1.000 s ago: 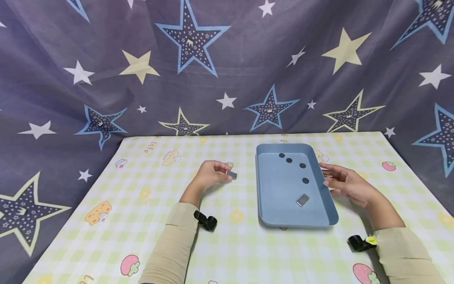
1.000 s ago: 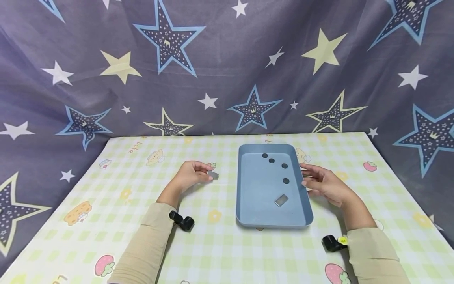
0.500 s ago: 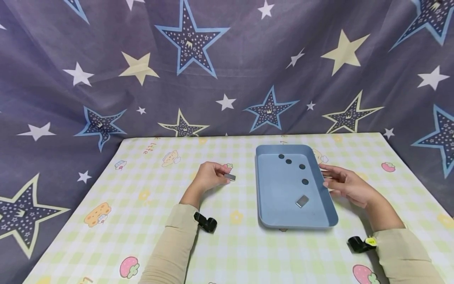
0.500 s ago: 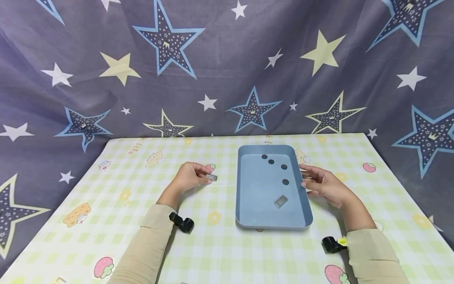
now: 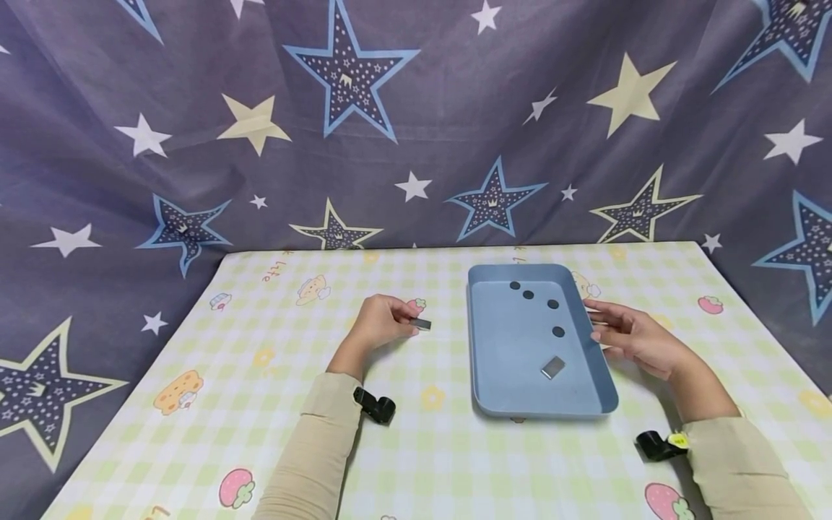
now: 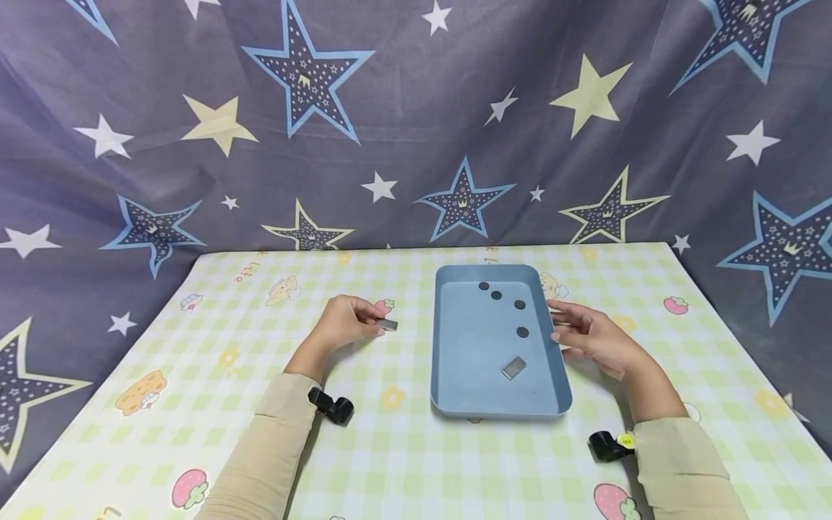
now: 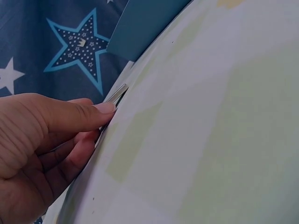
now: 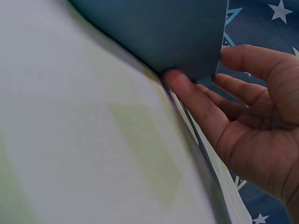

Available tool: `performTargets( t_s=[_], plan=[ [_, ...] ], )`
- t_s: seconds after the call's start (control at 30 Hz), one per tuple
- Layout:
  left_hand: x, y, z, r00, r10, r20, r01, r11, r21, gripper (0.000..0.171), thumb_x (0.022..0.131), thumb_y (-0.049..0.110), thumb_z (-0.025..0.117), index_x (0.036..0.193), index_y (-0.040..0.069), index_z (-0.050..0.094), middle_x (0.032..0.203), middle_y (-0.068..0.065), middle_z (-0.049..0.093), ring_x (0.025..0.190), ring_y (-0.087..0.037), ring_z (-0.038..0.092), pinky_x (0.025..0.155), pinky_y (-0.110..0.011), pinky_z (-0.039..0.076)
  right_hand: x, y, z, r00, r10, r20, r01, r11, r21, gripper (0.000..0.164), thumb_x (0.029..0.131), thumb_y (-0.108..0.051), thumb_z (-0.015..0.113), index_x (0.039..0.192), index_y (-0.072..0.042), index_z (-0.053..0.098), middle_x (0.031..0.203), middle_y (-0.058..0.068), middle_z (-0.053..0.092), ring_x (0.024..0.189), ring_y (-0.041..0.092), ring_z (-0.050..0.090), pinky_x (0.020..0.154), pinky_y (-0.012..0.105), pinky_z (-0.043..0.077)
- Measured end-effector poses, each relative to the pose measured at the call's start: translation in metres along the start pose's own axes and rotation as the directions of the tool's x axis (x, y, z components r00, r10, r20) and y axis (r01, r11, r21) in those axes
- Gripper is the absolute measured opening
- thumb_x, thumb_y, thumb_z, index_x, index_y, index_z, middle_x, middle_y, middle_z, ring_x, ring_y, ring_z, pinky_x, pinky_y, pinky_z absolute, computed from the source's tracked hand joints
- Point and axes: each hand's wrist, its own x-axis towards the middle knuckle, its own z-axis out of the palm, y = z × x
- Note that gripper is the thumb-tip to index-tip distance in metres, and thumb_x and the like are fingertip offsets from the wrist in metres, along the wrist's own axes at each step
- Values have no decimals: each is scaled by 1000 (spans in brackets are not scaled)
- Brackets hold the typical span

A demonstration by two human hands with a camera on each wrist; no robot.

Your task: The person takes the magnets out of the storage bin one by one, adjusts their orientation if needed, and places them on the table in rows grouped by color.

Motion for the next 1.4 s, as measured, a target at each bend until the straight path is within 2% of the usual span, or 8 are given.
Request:
performTargets(
  t_s=[0.43, 0.7, 0.93, 1.07, 1.23, 1.4],
  plan=[
    [0, 2, -1, 1000, -8, 8, 8, 1000, 8, 16, 71, 6, 87, 83, 9, 77, 72, 4, 69, 68, -11, 63, 67, -27, 53, -1, -2, 0, 1000, 18, -11, -18, 1000, -12, 64, 98, -2, 57, 150, 8, 23, 126, -6, 57, 107, 9, 62, 79, 30, 56],
    [0, 3, -3, 1000, -3, 18, 4, 999, -39, 24, 71, 4, 87, 92, 6, 77, 83, 1, 73, 71, -13, 64, 69, -29, 54, -1, -1, 0, 1000, 13, -14, -13, 1000, -19, 63, 98, -3, 57, 150, 9, 23, 126, -5, 56, 108, 9, 62, 79, 29, 56],
    [1, 2, -2, 999, 40, 4, -40, 999, -30, 23, 73, 7, 86, 94, 7, 78, 86, -1, 73, 71, -13, 64, 67, -29, 54, 0, -1, 0, 999, 43, -29, -45, 998, -46, 67, 97, -6, 59, 151, 8, 22, 126, -9, 53, 107, 7, 61, 78, 31, 56],
    [1, 3, -2, 999, 45, -5, -46, 998, -49, 21, 74, 7, 85, 94, 5, 77, 89, -3, 73, 72, -14, 64, 66, -29, 54, 1, -2, 0, 998, 53, -38, -55, 997, -55, 67, 97, -6, 60, 151, 7, 23, 126, -9, 53, 107, 7, 61, 77, 30, 56],
    [1, 9, -1, 999, 38, 13, -37, 994, -104, 23, 77, 8, 84, 97, 3, 76, 90, -9, 72, 76, -17, 65, 63, -29, 54, 1, -1, -1, 998, 53, -31, -54, 997, -53, 67, 97, -5, 60, 151, 7, 22, 127, -10, 53, 108, 7, 61, 77, 29, 56],
    [1, 16, 1, 998, 56, 32, -49, 985, -166, 29, 78, 8, 83, 104, 1, 74, 94, -14, 72, 79, -18, 67, 67, -31, 55, 1, -1, -1, 999, 45, -26, -46, 998, -53, 67, 97, -5, 59, 151, 7, 21, 127, -13, 53, 107, 6, 61, 76, 29, 56]
  ],
)
